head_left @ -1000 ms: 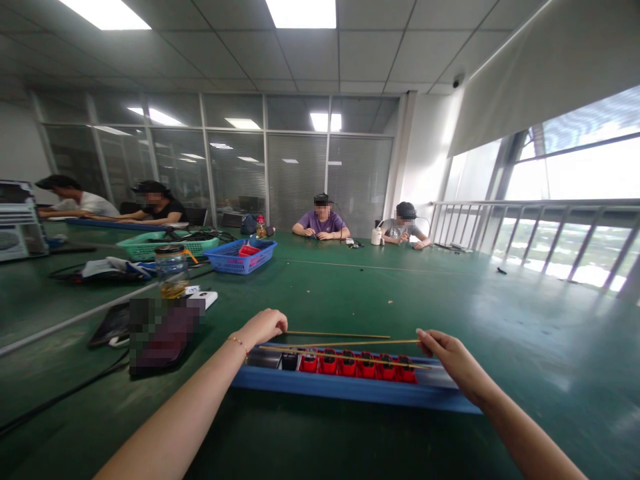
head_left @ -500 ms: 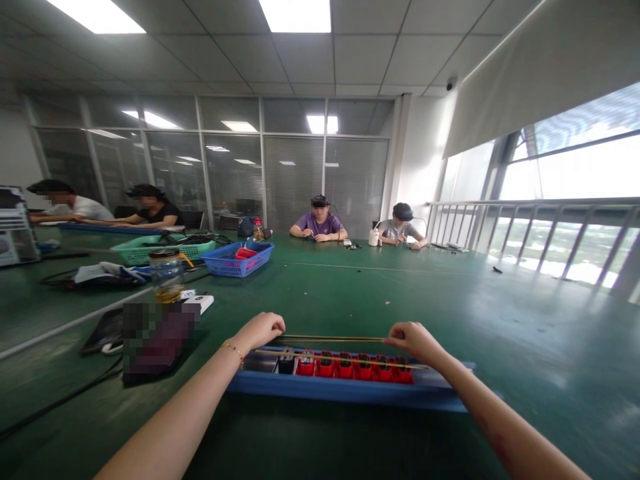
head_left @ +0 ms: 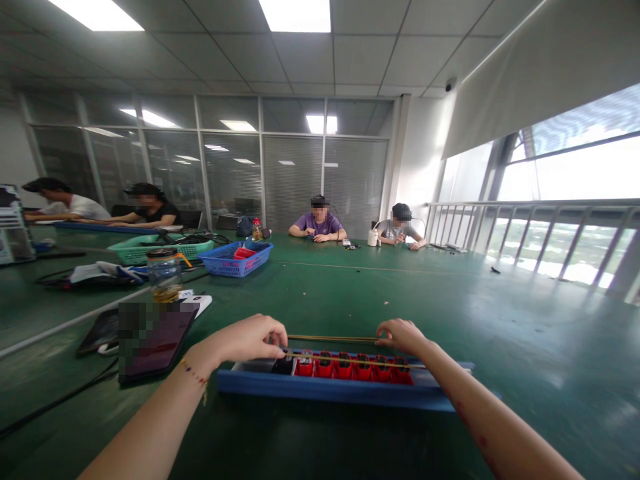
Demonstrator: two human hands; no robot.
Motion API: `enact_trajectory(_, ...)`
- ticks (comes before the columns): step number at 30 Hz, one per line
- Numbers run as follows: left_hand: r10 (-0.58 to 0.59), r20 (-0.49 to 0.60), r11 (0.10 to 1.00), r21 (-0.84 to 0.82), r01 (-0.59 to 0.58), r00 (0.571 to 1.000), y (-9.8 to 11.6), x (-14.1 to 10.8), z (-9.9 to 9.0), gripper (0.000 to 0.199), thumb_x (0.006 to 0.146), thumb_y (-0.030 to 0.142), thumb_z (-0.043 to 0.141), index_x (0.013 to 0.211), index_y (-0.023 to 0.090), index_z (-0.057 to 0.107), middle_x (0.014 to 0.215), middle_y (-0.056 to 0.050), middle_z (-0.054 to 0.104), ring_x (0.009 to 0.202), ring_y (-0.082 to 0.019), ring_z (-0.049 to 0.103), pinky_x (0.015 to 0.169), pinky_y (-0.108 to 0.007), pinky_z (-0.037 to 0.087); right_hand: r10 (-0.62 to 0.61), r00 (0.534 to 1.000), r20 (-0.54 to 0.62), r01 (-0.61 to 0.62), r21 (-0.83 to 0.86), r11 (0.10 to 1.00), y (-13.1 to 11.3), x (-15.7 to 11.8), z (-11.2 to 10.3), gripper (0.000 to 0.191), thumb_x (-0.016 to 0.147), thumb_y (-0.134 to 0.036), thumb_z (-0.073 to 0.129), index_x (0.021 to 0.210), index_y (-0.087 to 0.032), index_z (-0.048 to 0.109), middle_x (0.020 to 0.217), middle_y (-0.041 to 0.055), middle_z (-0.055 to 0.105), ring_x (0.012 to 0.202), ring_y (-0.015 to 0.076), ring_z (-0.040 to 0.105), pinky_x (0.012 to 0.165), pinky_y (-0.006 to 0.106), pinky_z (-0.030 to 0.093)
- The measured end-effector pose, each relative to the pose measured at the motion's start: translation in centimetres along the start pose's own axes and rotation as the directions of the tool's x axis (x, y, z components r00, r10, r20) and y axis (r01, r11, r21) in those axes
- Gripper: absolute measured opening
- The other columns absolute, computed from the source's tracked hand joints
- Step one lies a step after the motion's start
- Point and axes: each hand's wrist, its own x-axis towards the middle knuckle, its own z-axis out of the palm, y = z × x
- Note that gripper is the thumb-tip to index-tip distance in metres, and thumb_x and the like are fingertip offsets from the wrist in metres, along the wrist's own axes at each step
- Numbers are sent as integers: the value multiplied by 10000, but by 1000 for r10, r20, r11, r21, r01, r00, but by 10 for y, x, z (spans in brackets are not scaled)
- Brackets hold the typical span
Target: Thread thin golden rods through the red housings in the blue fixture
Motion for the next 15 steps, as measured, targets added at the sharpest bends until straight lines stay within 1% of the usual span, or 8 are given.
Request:
enact_trajectory(4,-36,-19,999,3,36,999,8,-5,4,251,712,410,534,876,242,623,728,26,669,646,-136,598,533,-189,386,5,1000,-22,-5,25,1000,1,0,5,233,713,-454,571,797,-250,644,815,23,659,752,209,588,629,273,388)
enact_trajectory(7,-6,-54,1000,21,7,998,14,-6,1,233,726,382,525,892,253,626,705,35,667,632,-130,593,547,-192,382,13,999,-38,-11,68,998,5,0,11,231,716,-439,566,800,-239,643,811,25,650,731,186,577,609,250,386)
enact_trajectory(9,43,-125,995,90,-32,991,18,-6,-7,199,745,357,505,836,256,650,736,30,665,673,-131,590,590,-196,378,15,999,-40,-10,107,994,9,0,14,213,709,-408,575,791,-226,651,790,26,647,715,174,572,600,236,387)
enact_trajectory(11,82,-216,984,175,-44,973,19,-6,-16,199,755,341,491,766,251,667,778,19,656,714,-137,582,622,-204,368,9,999,-36,-4,152,988,14,0,16,193,703,-371,582,781,-212,660,766,24,649,699,162,571,593,224,391)
enact_trajectory(13,92,-298,975,223,-24,950,15,-3,-25,206,750,343,491,748,240,669,801,6,644,722,-141,573,627,-209,363,2,1000,-28,3,199,980,17,1,18,179,699,-337,580,778,-203,668,748,21,656,685,154,574,588,215,398)
enact_trajectory(15,73,-331,976,218,1,941,5,4,-28,209,740,351,494,755,230,664,797,-2,637,702,-141,569,612,-209,368,1,1000,-17,3,241,970,19,1,18,179,698,-316,574,784,-196,675,742,20,666,677,151,582,587,212,408)
